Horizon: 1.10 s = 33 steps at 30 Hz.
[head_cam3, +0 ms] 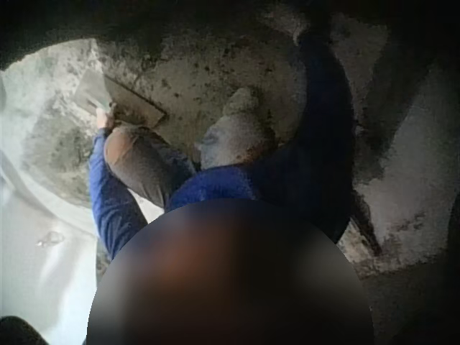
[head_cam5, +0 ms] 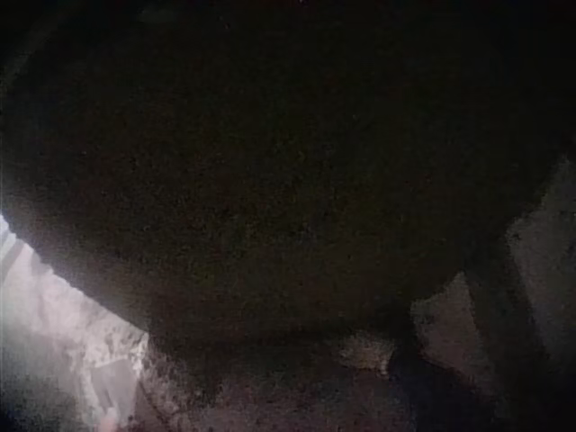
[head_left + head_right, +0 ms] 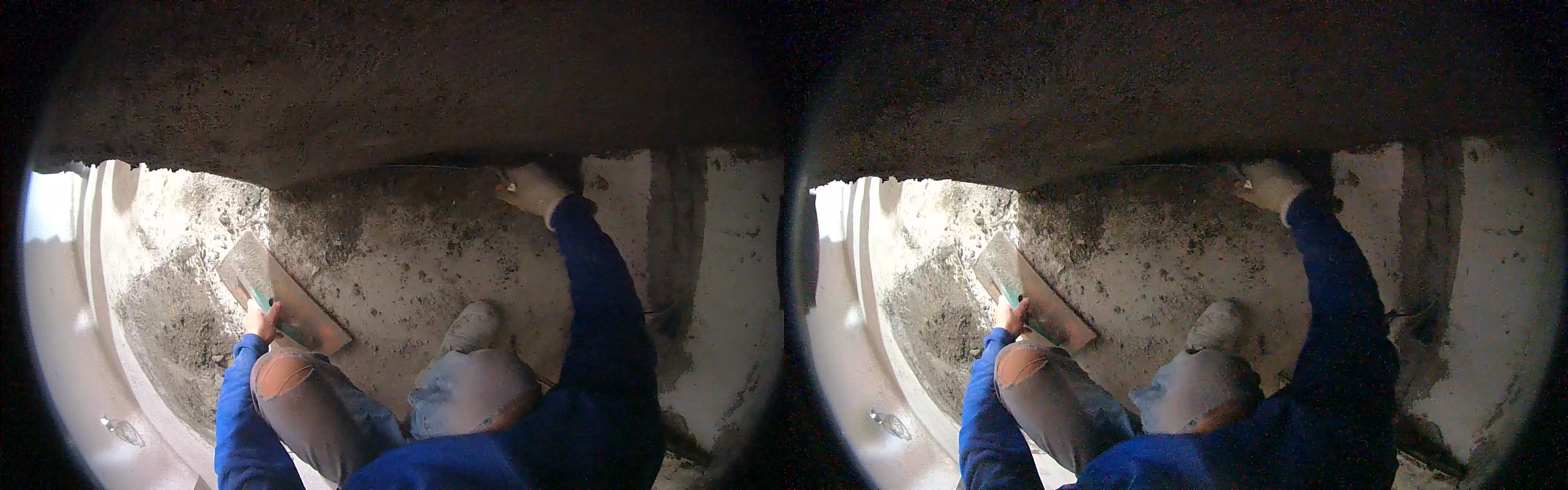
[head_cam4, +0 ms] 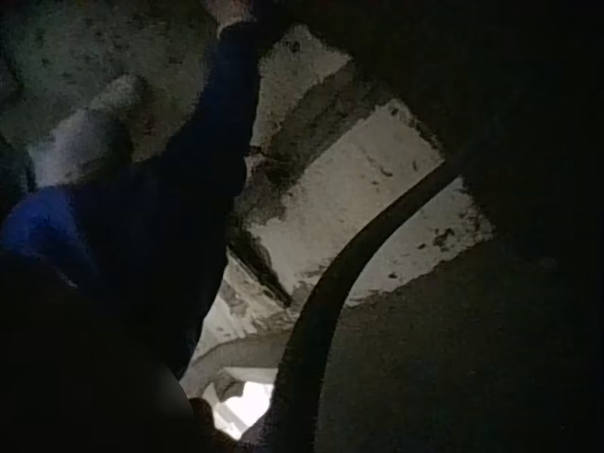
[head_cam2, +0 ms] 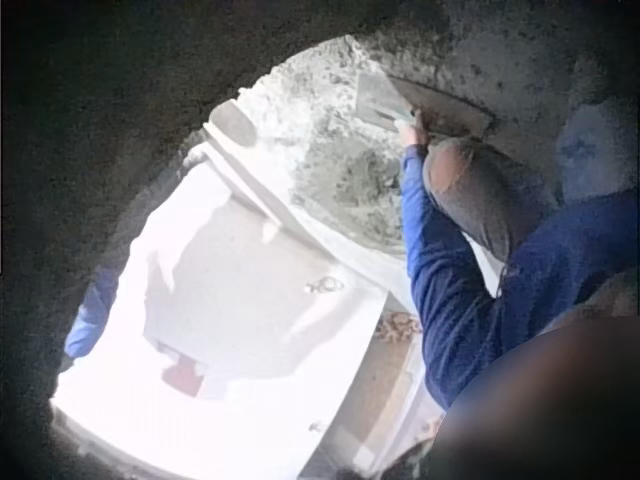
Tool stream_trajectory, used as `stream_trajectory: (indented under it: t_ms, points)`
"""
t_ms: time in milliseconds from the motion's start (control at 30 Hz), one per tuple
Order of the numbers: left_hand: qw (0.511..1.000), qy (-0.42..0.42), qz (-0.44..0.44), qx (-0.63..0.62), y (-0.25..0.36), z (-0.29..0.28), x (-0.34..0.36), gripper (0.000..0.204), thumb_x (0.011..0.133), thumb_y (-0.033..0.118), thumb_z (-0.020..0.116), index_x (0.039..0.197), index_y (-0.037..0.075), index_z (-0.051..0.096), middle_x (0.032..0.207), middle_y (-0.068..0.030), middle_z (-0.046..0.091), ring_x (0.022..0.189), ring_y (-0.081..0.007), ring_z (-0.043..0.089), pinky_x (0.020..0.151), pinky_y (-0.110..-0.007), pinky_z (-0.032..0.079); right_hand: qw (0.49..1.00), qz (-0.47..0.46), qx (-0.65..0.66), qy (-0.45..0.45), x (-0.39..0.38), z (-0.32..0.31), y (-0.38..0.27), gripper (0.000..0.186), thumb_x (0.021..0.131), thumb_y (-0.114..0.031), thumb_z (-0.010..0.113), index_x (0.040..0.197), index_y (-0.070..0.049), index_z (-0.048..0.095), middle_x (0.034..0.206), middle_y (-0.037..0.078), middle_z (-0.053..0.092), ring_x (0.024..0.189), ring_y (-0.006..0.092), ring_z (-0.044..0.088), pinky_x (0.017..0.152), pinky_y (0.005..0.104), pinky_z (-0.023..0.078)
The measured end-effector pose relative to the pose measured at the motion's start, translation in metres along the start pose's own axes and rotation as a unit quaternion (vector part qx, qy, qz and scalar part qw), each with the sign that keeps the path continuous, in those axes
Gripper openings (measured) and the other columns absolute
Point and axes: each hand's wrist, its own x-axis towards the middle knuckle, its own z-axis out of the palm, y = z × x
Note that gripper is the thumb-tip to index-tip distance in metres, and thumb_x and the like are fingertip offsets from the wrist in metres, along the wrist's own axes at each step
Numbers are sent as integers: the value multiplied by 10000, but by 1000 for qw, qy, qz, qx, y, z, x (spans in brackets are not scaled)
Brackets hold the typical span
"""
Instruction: The person scoops wet plaster from a pile on the floor using a trowel and applies it to a wall section. They then use a large rectangular float to smooth and level the plaster on the wall surface.
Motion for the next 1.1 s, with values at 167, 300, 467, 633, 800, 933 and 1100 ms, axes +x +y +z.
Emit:
stream_trajectory:
  t_ms: [167,300,467,633,800,933,1100]
  points:
    - [998,-11,-9,63,-12,1,9,486,833,261,723,1097,-41,449,933,-256,626,830,-367,664,621,-443,551,999,11,-26,-15,-11,-20,1,405,871,-409,615,1012,-32,661,922,203,684,866,372,659,768,472,526]
    - [992,20,40,122,-13,0,7,490,827,298,724,1086,-37,478,946,-258,631,903,-407,644,783,-456,496,999,-4,-20,-35,20,0,-42,421,878,-429,617,1020,-36,661,902,204,685,826,370,665,743,468,532]
    - [995,-10,11,103,-13,0,8,532,829,326,717,1122,-46,475,986,-273,625,942,-426,627,793,-459,497,999,27,-4,-40,1,-13,-51,430,880,-443,620,1036,-44,662,945,189,686,891,361,664,756,469,533]
    - [984,6,48,170,3,-1,1,550,842,321,707,1155,-55,454,1019,-275,611,952,-402,628,807,-446,503,998,41,-5,-54,4,-21,-59,427,881,-457,608,1036,-64,672,962,199,683,929,356,659,788,482,532]
    - [993,-12,6,115,29,-6,-14,543,851,314,703,1142,-59,437,1017,-279,608,947,-384,641,803,-442,517,999,-1,20,-26,28,11,-97,465,880,-488,600,983,-41,675,928,213,683,874,383,660,775,492,528]
    - [997,-15,-17,73,26,-4,-13,543,845,324,709,1116,-57,434,977,-275,606,914,-394,638,789,-454,518,999,-9,29,-13,14,-8,-79,471,881,-485,598,980,-32,678,914,210,685,866,388,660,766,491,526]
    - [980,21,48,193,5,1,1,558,836,336,716,1113,-60,436,962,-282,604,922,-399,636,800,-462,508,999,18,-36,-36,22,-12,-61,468,877,-486,603,985,-37,681,910,203,687,861,385,661,777,479,526]
